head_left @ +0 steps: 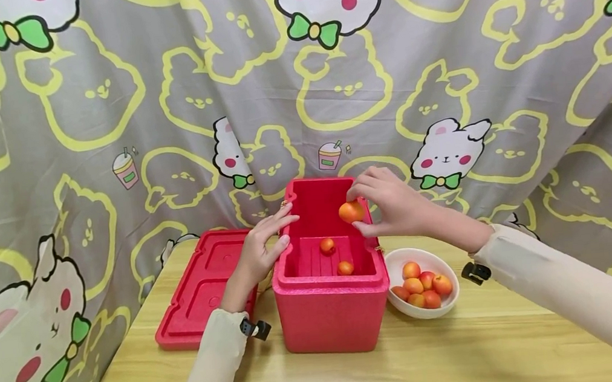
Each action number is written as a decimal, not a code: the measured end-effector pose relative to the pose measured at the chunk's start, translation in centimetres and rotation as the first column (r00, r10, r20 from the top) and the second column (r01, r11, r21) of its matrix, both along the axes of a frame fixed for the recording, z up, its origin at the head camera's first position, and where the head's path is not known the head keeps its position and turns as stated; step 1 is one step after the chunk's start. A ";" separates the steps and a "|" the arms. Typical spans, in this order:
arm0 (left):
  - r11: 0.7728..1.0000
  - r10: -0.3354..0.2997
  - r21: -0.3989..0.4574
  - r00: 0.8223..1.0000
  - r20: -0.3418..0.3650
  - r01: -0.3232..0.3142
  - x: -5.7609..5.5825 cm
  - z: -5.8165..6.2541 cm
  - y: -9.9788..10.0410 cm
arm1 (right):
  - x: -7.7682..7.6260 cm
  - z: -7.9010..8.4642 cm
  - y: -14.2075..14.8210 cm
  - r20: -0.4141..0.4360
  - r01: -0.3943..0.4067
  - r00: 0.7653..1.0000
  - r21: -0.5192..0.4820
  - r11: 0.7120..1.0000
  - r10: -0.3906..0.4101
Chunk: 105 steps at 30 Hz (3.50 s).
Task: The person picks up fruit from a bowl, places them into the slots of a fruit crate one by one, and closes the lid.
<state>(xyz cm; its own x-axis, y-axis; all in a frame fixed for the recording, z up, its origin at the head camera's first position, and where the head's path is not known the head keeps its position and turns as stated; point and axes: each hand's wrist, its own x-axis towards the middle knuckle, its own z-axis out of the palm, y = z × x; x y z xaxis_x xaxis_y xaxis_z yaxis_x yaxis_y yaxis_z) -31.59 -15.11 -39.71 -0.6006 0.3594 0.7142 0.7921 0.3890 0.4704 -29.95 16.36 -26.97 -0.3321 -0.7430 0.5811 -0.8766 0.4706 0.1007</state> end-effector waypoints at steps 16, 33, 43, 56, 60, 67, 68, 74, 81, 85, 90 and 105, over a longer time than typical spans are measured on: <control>1.000 0.008 -0.004 1.000 0.015 -0.008 -0.1 -0.1 0.1 | 0.3 -0.8 -2.5 0.047 -0.008 0.999 0.215 0.977 -0.002; 1.000 0.018 -0.001 1.000 0.018 -0.018 0.2 -0.1 0.1 | 0.5 -0.3 -3.3 0.042 0.043 0.997 0.311 0.950 -0.059; 1.000 0.017 -0.006 1.000 0.008 -0.017 0.1 0.0 0.0 | 0.3 -0.7 -2.8 -0.007 0.076 0.997 0.312 0.947 -0.077; 1.000 0.007 -0.001 1.000 -0.003 -0.007 0.0 0.0 0.0 | -0.2 -1.0 -1.2 -0.036 0.069 0.997 0.240 0.968 -0.062; 1.000 0.001 0.000 1.000 -0.012 -0.001 -0.1 0.0 0.0 | -0.3 -1.0 -0.2 -0.031 0.086 0.996 0.211 0.974 -0.081; 1.000 -0.004 -0.002 1.000 -0.003 0.004 -0.2 -0.1 -0.1 | -0.6 -1.4 1.7 -0.027 0.070 0.997 0.125 0.990 -0.067; 1.000 -0.003 -0.003 1.000 0.000 0.003 -0.2 -0.1 -0.1 | -0.7 -1.6 2.0 -0.033 0.067 0.997 0.113 0.991 -0.063; 1.000 0.000 -0.002 1.000 0.006 0.000 -0.2 -0.1 -0.1 | -0.9 -2.8 4.3 -0.039 0.097 0.995 0.063 0.993 -0.095; 1.000 -0.001 -0.002 1.000 0.000 0.001 -0.1 0.0 0.0 | -0.8 -4.9 6.9 0.013 0.154 0.988 0.040 0.987 -0.154; 1.000 0.000 -0.001 1.000 0.003 0.000 0.0 0.1 -0.1 | -0.6 -6.7 7.9 0.039 0.136 0.990 0.041 0.990 -0.138; 1.000 0.002 0.000 1.000 0.004 -0.002 0.0 0.1 -0.1 | -0.3 -9.2 8.9 0.095 0.102 0.990 0.069 0.992 -0.108; 1.000 -0.002 -0.003 1.000 -0.004 0.002 -0.1 0.0 -0.2 | 1.5 -14.4 9.5 0.235 0.155 0.950 0.223 0.962 -0.207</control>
<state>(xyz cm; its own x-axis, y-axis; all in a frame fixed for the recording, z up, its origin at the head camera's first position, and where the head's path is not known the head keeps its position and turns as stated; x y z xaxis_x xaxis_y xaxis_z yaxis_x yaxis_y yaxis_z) -31.69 -15.29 -39.74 -0.5967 0.3628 0.7158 0.7951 0.3882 0.4660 -28.48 25.82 -41.35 -0.5887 -0.7483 0.3058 -0.7870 0.6170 -0.0052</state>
